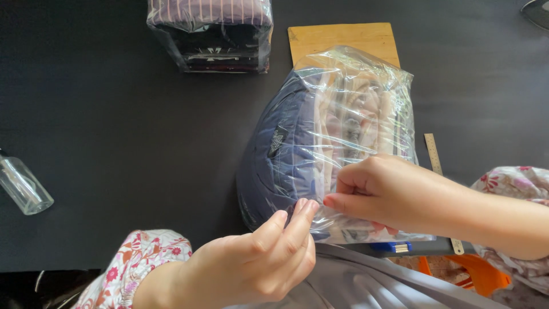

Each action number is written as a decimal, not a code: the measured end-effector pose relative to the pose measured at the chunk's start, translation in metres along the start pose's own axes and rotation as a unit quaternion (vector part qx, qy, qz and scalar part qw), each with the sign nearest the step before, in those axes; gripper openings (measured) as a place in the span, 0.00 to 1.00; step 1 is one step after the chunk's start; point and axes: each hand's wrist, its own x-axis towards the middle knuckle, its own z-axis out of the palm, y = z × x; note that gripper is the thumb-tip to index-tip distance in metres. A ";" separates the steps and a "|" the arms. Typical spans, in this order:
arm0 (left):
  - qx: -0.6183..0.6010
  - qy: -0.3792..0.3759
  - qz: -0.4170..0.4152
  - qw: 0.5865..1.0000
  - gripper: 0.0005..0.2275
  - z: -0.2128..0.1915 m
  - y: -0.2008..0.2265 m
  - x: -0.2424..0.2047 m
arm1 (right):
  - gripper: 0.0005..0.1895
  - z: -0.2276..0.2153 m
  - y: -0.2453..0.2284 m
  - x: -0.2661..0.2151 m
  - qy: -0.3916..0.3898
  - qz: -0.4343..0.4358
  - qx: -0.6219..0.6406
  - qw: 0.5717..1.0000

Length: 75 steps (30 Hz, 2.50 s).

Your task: The person packages stacks of folded clothes into a clear plastic bag and secures it using tape and a ruler to smooth and measure the package.

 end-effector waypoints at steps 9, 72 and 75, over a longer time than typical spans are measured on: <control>-0.012 -0.018 0.017 1.000 0.09 0.002 0.001 -0.003 | 0.24 0.021 0.034 0.011 0.173 -0.124 0.001 0.977; -0.182 0.375 -0.460 0.784 0.13 0.083 0.086 -0.104 | 0.12 0.309 0.366 0.134 0.259 -0.162 0.602 0.738; -0.190 0.349 -0.484 0.780 0.12 0.081 0.093 -0.108 | 0.10 0.321 0.363 0.132 0.271 -0.192 0.602 0.726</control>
